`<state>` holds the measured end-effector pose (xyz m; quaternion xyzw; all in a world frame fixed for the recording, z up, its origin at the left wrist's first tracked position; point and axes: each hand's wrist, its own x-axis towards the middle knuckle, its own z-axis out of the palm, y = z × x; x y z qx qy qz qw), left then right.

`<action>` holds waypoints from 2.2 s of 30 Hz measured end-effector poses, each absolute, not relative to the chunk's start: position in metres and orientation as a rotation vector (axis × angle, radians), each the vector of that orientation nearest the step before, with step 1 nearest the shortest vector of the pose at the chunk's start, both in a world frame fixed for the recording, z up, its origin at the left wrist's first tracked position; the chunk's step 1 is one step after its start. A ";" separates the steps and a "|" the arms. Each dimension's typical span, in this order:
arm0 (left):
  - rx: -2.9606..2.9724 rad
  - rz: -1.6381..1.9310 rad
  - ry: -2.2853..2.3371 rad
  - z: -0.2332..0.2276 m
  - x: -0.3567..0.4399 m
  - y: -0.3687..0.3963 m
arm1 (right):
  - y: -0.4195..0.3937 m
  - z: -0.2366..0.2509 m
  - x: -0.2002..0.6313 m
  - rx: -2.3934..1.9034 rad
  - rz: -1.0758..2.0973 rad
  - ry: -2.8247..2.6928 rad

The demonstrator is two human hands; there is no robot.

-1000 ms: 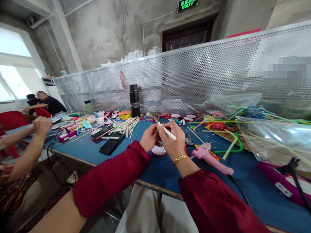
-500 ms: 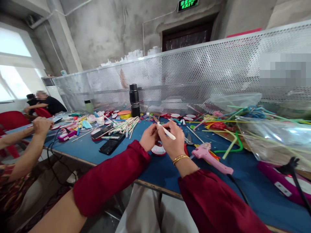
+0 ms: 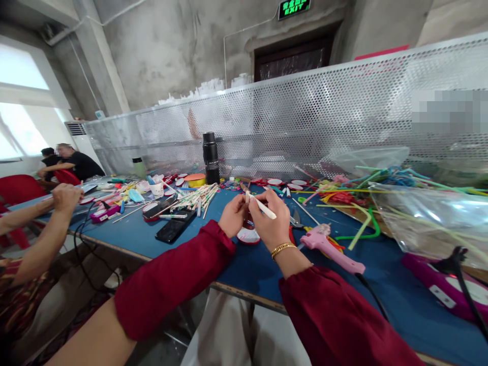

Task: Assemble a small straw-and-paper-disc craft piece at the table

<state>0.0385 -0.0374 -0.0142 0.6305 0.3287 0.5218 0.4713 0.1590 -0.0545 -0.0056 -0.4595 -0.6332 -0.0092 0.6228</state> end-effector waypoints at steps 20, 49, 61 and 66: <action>1.522 1.297 0.790 -0.014 0.039 -0.037 | -0.056 -0.003 0.159 -1.070 -0.054 -1.472; 1.518 1.277 0.780 -0.013 0.039 -0.039 | -0.057 -0.003 0.159 -1.060 -0.099 -1.468; 1.530 1.270 0.778 -0.014 0.039 -0.038 | -0.057 -0.004 0.159 -1.076 -0.067 -1.478; 1.507 1.276 0.787 -0.013 0.039 -0.039 | -0.057 -0.003 0.158 -1.061 -0.072 -1.486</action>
